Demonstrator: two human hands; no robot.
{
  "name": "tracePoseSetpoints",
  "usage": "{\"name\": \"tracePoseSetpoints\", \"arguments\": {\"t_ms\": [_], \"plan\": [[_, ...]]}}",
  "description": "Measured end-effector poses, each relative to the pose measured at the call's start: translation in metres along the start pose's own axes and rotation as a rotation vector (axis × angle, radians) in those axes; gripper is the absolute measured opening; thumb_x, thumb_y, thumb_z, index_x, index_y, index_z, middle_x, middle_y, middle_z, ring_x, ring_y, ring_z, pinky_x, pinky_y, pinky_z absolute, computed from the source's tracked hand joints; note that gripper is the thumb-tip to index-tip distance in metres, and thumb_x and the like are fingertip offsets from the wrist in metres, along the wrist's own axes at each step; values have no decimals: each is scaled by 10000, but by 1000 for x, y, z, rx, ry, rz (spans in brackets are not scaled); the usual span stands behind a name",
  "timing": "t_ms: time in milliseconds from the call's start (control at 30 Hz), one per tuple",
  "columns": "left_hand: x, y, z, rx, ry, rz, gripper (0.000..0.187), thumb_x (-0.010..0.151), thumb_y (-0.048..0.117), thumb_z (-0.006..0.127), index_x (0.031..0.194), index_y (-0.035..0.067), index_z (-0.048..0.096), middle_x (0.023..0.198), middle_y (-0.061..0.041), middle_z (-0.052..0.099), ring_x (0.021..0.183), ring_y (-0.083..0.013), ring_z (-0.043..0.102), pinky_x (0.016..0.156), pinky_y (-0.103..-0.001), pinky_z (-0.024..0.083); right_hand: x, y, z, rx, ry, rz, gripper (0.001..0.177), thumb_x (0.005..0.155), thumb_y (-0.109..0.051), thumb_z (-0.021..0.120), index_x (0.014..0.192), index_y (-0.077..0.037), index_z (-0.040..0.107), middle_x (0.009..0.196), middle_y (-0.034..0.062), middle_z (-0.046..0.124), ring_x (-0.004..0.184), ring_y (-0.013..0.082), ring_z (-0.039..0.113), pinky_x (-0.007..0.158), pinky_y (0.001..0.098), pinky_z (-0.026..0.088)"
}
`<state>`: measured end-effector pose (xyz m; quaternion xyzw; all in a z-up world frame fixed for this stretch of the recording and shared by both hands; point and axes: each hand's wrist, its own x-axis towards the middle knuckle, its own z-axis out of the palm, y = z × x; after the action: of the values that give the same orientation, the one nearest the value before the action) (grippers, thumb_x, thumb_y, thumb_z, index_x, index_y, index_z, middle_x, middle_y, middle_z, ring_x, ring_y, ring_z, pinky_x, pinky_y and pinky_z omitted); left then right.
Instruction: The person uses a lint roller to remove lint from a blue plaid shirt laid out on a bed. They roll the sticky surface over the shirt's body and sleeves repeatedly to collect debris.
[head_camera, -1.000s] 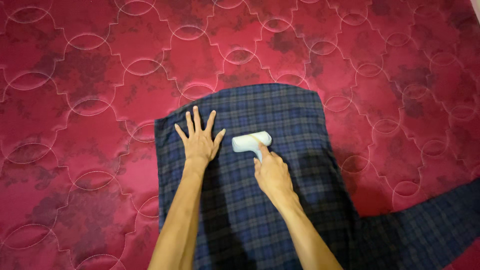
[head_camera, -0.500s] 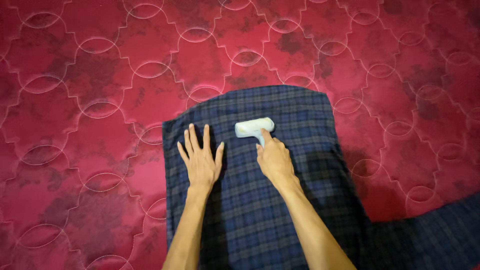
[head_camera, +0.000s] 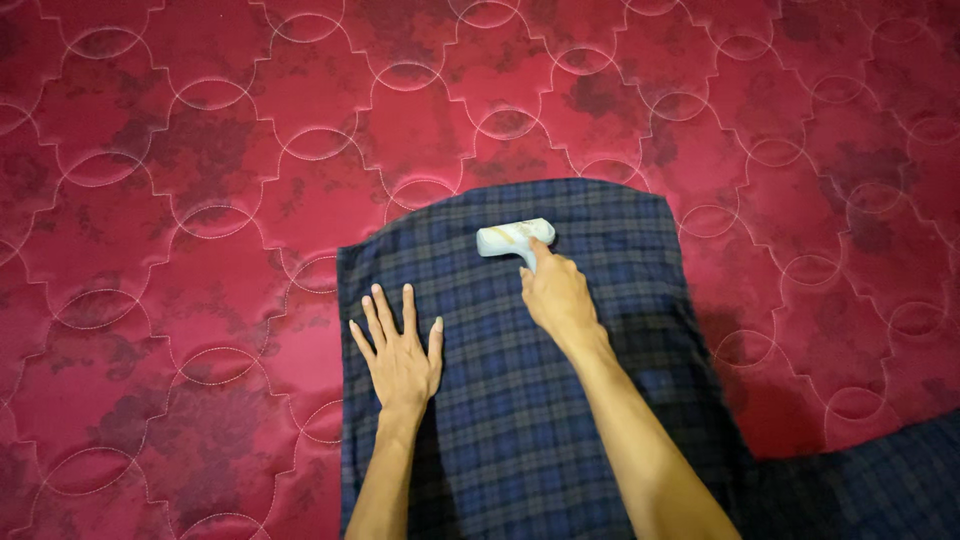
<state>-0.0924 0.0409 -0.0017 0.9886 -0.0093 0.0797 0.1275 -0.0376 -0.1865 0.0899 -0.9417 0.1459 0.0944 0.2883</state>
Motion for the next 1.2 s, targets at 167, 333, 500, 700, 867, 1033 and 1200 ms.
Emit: {"name": "tracePoseSetpoints", "arguments": {"t_ms": [167, 333, 500, 700, 867, 1033, 1200], "plan": [[-1, -1, 1, -14, -10, -11, 711, 1010, 536, 449, 1609, 172, 331, 1684, -236, 188, 1563, -397, 145, 1234, -606, 83, 18, 3, -5, -98, -84, 5, 508, 944, -250, 664, 1426, -128, 562, 1113, 285, 710, 1066, 478, 678, 948, 537, 547], [-1, -1, 3, 2, -14, -18, 724, 1004, 550, 435, 1615, 182, 309, 1684, -224, 172, 1561, -389, 133, 1232, -601, 73, 34, -13, 3, -17, 85, -76, 516, 944, -240, 647, 1432, -112, 536, 1120, 291, 688, 1029, 505, 662, 893, 562, 542], [0, 0, 4, 21, -16, -27, 726, 1000, 560, 418, 1616, 198, 289, 1689, -210, 157, 1561, -377, 123, 1234, -597, 67, 51, -20, -15, -149, -70, 0, 444, 950, -259, 663, 1372, -140, 591, 1146, 272, 704, 1084, 480, 670, 939, 548, 548], [0, -1, 6, 19, -15, -28, 728, 1006, 555, 415, 1622, 188, 284, 1687, -215, 163, 1561, -381, 125, 1232, -597, 68, 72, -22, -5, -114, -10, -45, 488, 956, -261, 664, 1413, -132, 556, 1138, 282, 704, 1075, 482, 674, 933, 545, 551], [-3, 0, 4, 16, -17, -27, 724, 1005, 554, 415, 1621, 197, 283, 1686, -212, 162, 1562, -381, 126, 1233, -596, 67, 77, -28, -4, -103, -4, -35, 484, 954, -247, 662, 1411, -132, 554, 1163, 289, 687, 1089, 490, 661, 933, 547, 544], [0, -1, 8, 15, -19, -33, 725, 1005, 552, 415, 1620, 195, 275, 1689, -210, 151, 1561, -381, 121, 1230, -598, 65, 87, -38, -12, -181, -76, 29, 475, 960, -249, 663, 1413, -143, 568, 1185, 277, 687, 1127, 478, 654, 966, 546, 539], [1, -2, 10, 50, -34, -29, 735, 1001, 553, 402, 1621, 186, 262, 1685, -213, 133, 1558, -381, 106, 1223, -605, 63, 89, -29, 9, -22, 82, -98, 567, 956, -241, 654, 1493, -154, 491, 1137, 278, 680, 1059, 493, 655, 915, 557, 531]]}}
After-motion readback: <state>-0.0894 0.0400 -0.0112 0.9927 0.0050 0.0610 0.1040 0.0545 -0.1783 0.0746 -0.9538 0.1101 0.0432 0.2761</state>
